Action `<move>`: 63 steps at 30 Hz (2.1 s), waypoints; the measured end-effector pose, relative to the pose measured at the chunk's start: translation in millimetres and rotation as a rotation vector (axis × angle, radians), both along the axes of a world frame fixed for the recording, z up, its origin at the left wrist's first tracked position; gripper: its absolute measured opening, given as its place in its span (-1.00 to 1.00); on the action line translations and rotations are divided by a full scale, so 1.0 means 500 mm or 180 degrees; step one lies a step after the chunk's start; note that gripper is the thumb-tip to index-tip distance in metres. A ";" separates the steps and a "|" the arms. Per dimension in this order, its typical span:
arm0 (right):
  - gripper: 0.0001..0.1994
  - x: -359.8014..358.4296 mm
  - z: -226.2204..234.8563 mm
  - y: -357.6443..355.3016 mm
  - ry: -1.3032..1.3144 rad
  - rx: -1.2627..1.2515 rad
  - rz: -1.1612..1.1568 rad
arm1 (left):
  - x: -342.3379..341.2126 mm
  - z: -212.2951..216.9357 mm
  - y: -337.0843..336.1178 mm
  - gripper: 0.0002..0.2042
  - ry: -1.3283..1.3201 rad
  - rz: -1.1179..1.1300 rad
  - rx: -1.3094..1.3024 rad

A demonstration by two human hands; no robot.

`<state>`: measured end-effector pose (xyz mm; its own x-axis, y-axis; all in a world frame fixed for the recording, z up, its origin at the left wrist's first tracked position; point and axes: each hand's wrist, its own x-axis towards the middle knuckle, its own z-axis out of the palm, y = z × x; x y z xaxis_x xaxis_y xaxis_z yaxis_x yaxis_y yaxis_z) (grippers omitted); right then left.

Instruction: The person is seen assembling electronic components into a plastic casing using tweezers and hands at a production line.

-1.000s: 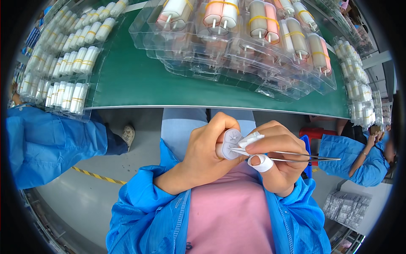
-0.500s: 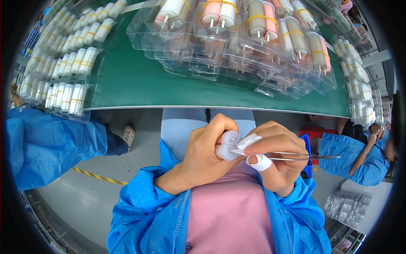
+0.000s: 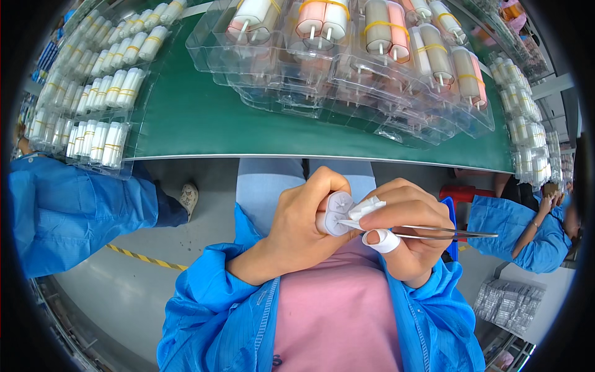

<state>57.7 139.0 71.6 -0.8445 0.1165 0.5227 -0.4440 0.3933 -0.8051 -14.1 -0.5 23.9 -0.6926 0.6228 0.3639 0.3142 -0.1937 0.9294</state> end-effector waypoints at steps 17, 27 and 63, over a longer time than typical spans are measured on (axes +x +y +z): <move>-0.87 -0.011 0.021 -0.008 -0.0344 0.0853 -0.0121 | -0.011 -0.029 0.007 -0.64 0.1530 0.0735 -0.0610; -0.85 -0.003 0.004 -0.003 -0.0158 -0.0191 -0.0114 | 0.004 -0.028 0.004 -0.61 -0.0285 0.0071 0.0068; -0.89 -0.008 -0.011 -0.003 0.0000 -0.0162 -0.0220 | 0.004 -0.008 0.004 -0.62 0.0128 0.0062 0.0141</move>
